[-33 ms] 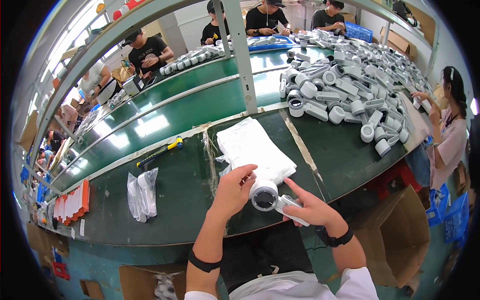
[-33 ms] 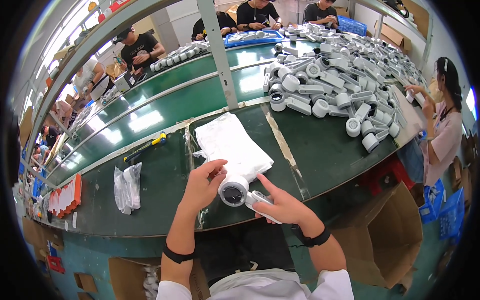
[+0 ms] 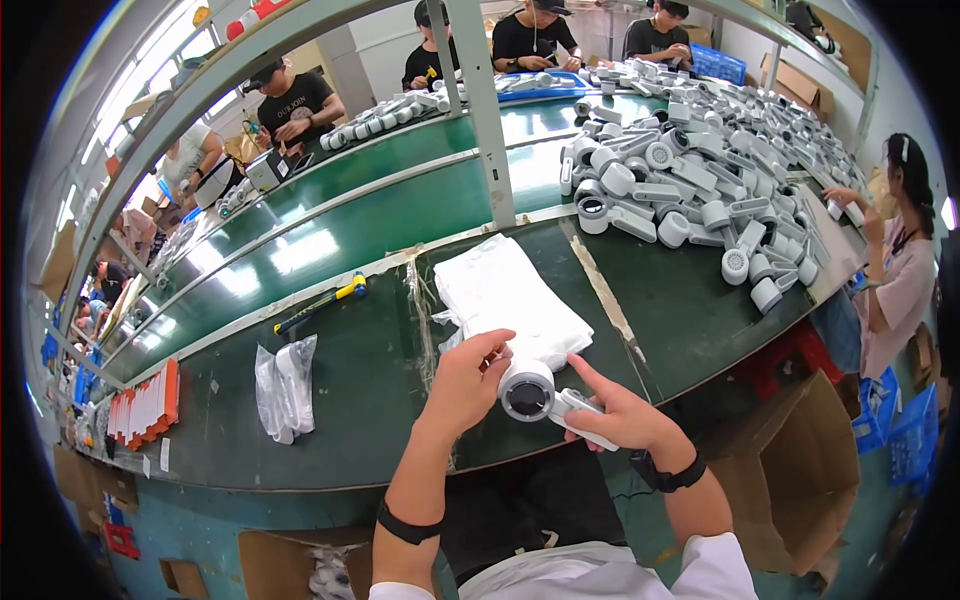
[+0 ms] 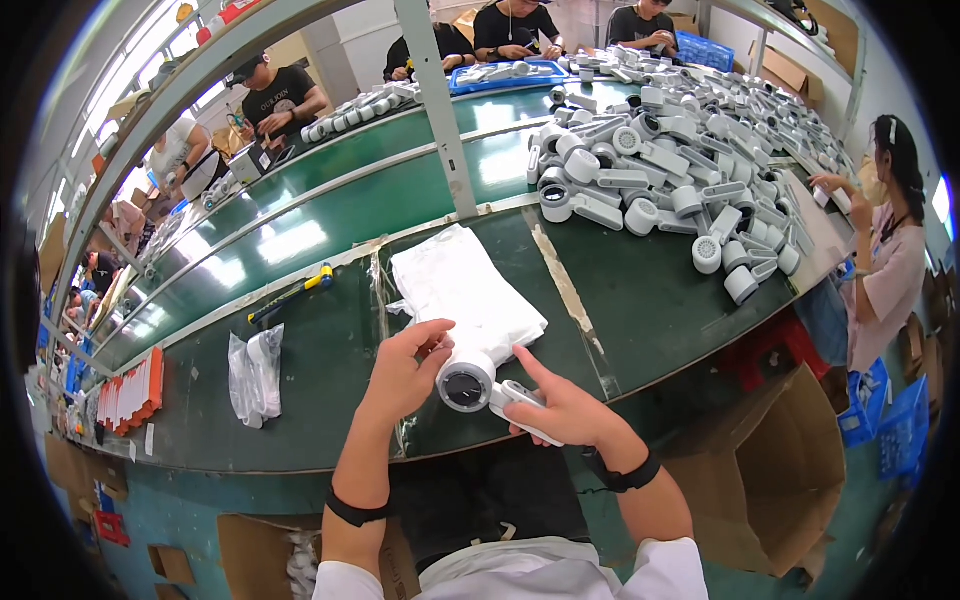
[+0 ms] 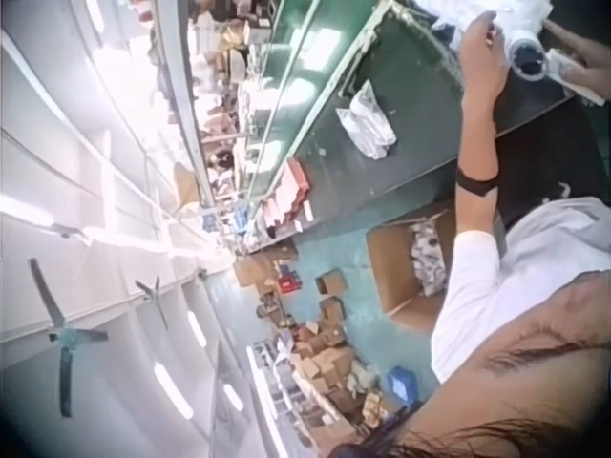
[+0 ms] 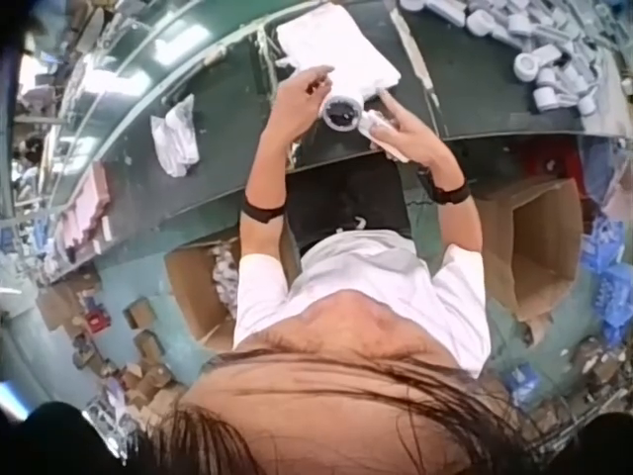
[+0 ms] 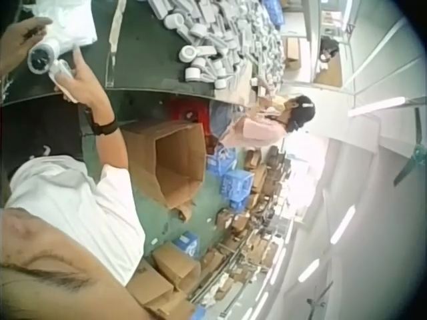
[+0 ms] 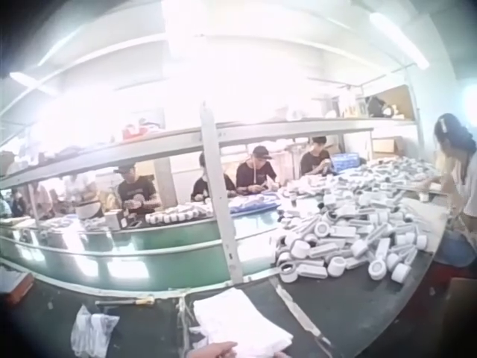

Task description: The person removes a bandage from their wrist, applies a new one, and then resumes bagging handheld fans. They slide each fan into a plastic bag, place it on the table, and eventually move the group of bagged fans into a cardboard box.

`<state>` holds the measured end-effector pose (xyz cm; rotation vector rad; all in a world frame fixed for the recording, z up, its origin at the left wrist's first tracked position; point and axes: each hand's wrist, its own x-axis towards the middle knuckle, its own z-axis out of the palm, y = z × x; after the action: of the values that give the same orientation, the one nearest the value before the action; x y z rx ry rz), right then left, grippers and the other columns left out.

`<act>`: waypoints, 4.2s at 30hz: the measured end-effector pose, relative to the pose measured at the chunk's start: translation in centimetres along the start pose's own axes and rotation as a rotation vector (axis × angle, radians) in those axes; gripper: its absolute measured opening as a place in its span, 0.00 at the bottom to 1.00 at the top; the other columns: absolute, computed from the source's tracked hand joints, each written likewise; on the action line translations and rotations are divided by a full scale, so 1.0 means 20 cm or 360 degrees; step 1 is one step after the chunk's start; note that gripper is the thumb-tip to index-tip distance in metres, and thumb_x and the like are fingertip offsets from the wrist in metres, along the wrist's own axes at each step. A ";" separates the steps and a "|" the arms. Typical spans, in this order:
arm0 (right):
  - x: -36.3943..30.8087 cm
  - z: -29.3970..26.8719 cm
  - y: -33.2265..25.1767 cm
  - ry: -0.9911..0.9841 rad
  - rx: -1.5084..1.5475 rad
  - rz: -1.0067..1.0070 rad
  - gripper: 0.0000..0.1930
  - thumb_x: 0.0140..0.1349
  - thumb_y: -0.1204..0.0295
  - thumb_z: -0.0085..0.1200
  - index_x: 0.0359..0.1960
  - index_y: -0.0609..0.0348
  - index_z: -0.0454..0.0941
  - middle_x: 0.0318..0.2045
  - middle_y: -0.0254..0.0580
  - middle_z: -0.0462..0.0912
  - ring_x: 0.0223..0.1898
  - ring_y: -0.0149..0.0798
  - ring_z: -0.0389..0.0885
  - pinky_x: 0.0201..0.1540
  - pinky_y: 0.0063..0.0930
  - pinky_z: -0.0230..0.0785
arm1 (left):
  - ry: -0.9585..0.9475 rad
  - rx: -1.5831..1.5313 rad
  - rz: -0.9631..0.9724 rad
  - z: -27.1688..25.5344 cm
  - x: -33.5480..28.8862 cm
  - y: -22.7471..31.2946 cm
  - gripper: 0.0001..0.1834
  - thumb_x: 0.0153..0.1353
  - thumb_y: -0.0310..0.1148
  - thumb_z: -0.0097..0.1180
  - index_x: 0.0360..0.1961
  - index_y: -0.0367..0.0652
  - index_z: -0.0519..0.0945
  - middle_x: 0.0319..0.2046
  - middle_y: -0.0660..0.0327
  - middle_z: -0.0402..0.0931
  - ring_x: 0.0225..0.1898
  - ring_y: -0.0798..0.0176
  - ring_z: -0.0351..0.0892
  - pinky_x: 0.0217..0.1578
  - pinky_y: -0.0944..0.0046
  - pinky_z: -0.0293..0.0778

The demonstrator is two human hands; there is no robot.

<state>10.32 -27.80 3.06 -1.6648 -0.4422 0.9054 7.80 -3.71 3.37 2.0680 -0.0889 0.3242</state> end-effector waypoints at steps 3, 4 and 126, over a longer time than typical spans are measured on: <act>0.01 0.01 -0.02 0.0008 -0.0015 0.0023 0.44 0.64 0.65 0.55 0.74 0.55 0.39 0.30 0.41 0.81 0.22 0.28 0.76 0.26 0.23 0.71 | -0.0054 0.0004 0.0023 -0.02 0.00 0.00 0.16 0.58 0.18 0.58 0.48 0.37 0.79 0.33 0.58 0.81 0.34 0.67 0.78 0.39 0.68 0.74; 0.02 0.00 -0.01 0.0010 -0.0017 0.0020 0.44 0.64 0.65 0.55 0.74 0.55 0.39 0.30 0.41 0.81 0.22 0.28 0.76 0.26 0.23 0.71 | -0.0068 0.0012 0.0033 -0.03 -0.01 0.00 0.16 0.58 0.18 0.58 0.48 0.37 0.79 0.32 0.58 0.80 0.33 0.67 0.78 0.38 0.68 0.74; 0.25 0.57 0.02 0.1310 -0.0962 -0.1724 0.15 0.51 0.80 0.62 0.43 0.59 0.80 0.39 0.45 0.78 0.36 0.43 0.77 0.33 0.31 0.72 | 0.0766 -0.1404 -0.0566 0.01 -0.53 -0.09 0.28 0.59 0.21 0.52 0.60 0.34 0.59 0.48 0.53 0.73 0.42 0.65 0.78 0.38 0.66 0.78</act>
<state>4.80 -17.03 0.18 -1.7730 -0.9314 -0.7594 -2.04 -3.79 -1.04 1.0681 0.3653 0.4498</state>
